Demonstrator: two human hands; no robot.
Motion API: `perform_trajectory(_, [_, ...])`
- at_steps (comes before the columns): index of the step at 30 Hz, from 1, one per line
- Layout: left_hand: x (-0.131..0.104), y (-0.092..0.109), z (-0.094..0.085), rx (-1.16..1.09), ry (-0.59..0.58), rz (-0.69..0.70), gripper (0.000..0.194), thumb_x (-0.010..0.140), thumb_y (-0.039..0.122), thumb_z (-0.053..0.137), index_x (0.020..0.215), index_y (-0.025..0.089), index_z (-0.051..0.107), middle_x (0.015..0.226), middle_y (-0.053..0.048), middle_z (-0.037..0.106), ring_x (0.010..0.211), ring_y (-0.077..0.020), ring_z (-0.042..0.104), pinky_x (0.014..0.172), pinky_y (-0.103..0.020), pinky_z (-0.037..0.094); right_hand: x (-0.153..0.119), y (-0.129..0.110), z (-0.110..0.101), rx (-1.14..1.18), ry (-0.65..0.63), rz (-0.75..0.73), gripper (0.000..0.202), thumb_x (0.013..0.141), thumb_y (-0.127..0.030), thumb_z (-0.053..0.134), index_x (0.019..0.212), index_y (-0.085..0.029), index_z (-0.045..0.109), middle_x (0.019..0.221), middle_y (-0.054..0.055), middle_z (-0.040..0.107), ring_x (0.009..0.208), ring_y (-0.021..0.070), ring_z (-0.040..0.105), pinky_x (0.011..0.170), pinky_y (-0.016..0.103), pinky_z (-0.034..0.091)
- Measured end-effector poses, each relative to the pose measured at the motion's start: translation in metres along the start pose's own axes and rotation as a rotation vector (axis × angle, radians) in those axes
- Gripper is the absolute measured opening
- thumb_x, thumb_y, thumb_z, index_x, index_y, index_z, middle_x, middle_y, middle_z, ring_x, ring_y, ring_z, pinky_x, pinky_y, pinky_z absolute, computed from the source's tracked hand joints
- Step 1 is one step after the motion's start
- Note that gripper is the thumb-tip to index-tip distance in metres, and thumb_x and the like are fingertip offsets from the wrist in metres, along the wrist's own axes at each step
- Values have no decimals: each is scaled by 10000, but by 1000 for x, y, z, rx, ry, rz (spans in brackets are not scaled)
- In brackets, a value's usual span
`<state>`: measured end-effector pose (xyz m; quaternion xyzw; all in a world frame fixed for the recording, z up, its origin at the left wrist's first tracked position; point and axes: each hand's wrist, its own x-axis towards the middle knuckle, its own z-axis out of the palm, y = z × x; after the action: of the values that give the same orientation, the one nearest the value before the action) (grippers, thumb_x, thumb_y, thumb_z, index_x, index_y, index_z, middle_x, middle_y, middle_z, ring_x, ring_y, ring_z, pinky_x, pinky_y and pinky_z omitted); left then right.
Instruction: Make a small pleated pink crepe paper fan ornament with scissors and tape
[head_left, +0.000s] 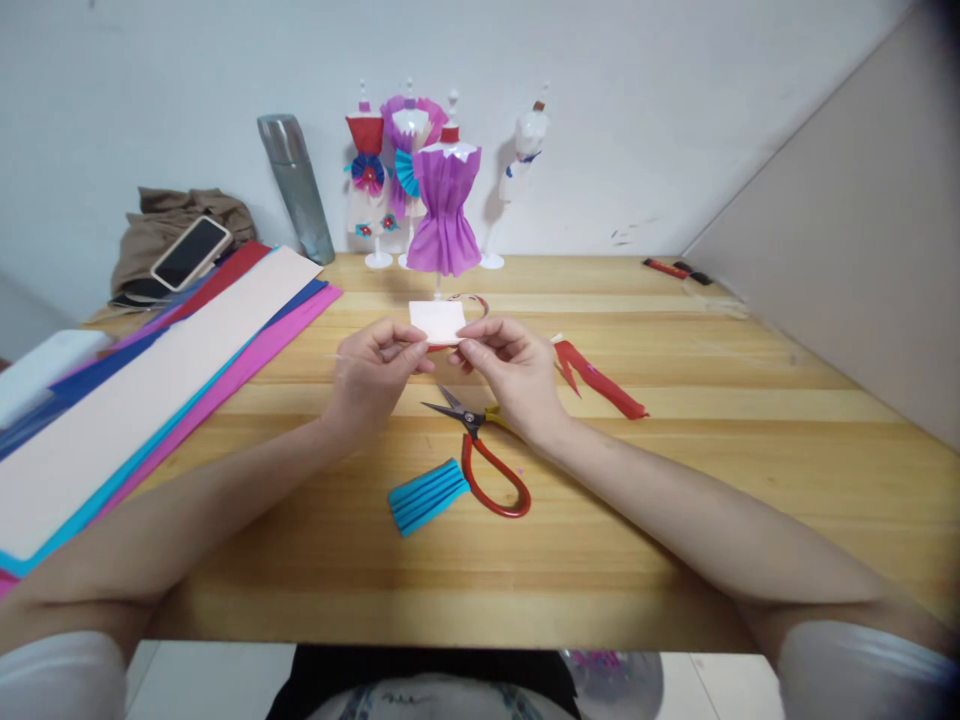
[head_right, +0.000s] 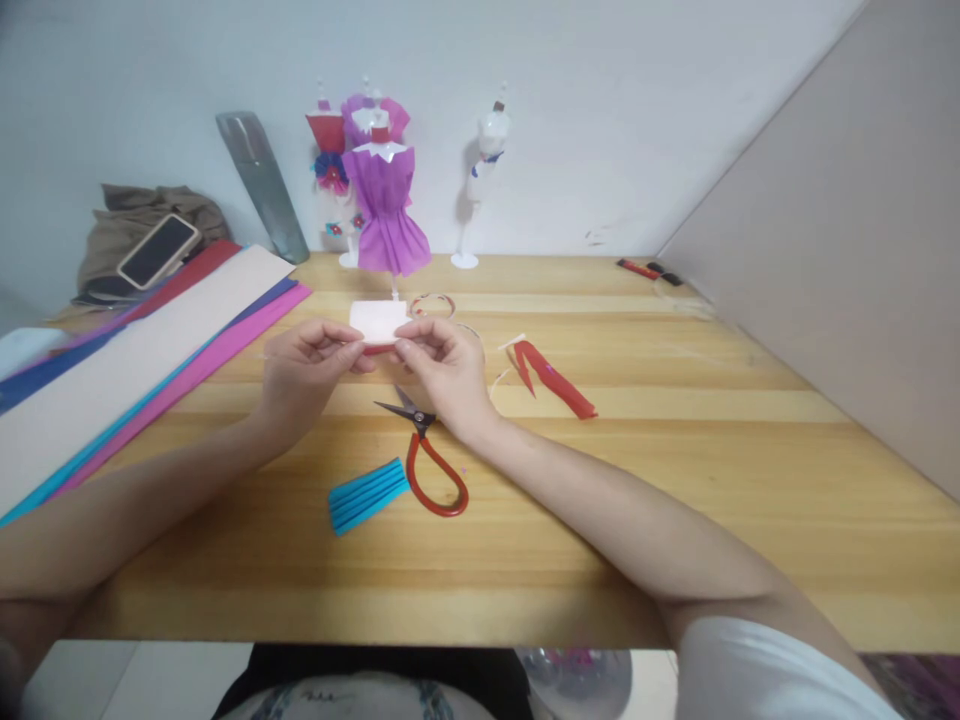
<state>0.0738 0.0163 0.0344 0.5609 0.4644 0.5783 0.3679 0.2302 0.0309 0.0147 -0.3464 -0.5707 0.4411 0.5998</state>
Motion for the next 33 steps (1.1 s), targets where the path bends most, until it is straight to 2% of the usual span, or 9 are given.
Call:
perform_trajectory(9, [1,1,-1,-12,-11,-1,133,700,247,732,738,154,646,627,-13,709,581,-172,706,581,-264,556,0,0,-2,-59,-15,-20,102,760,-286,698,776,-203,641,677,-11,664,623,130,616,630,296,518])
perform_trajectory(22, [2,2,-1,-175,-12,-158,190,607,256,801,712,146,687,589,-13,707,563,-155,679,641,-294,559,4,3,-2,103,63,84,119,664,-252,748,716,-194,658,624,-21,667,571,109,582,590,265,477])
perform_trajectory(28, [1,3,0,-148,-27,-174,186,631,268,789,719,150,676,582,-11,699,576,-162,686,640,-297,559,3,-1,-1,51,75,97,118,664,-239,732,680,-189,626,596,-24,647,550,108,571,567,262,473])
perform_trajectory(33, [-2,3,3,-123,-11,-131,164,656,257,765,732,154,663,577,1,692,564,-152,682,625,-286,565,2,-1,0,13,73,78,109,682,-252,708,693,-201,613,591,-30,633,545,108,576,558,262,481])
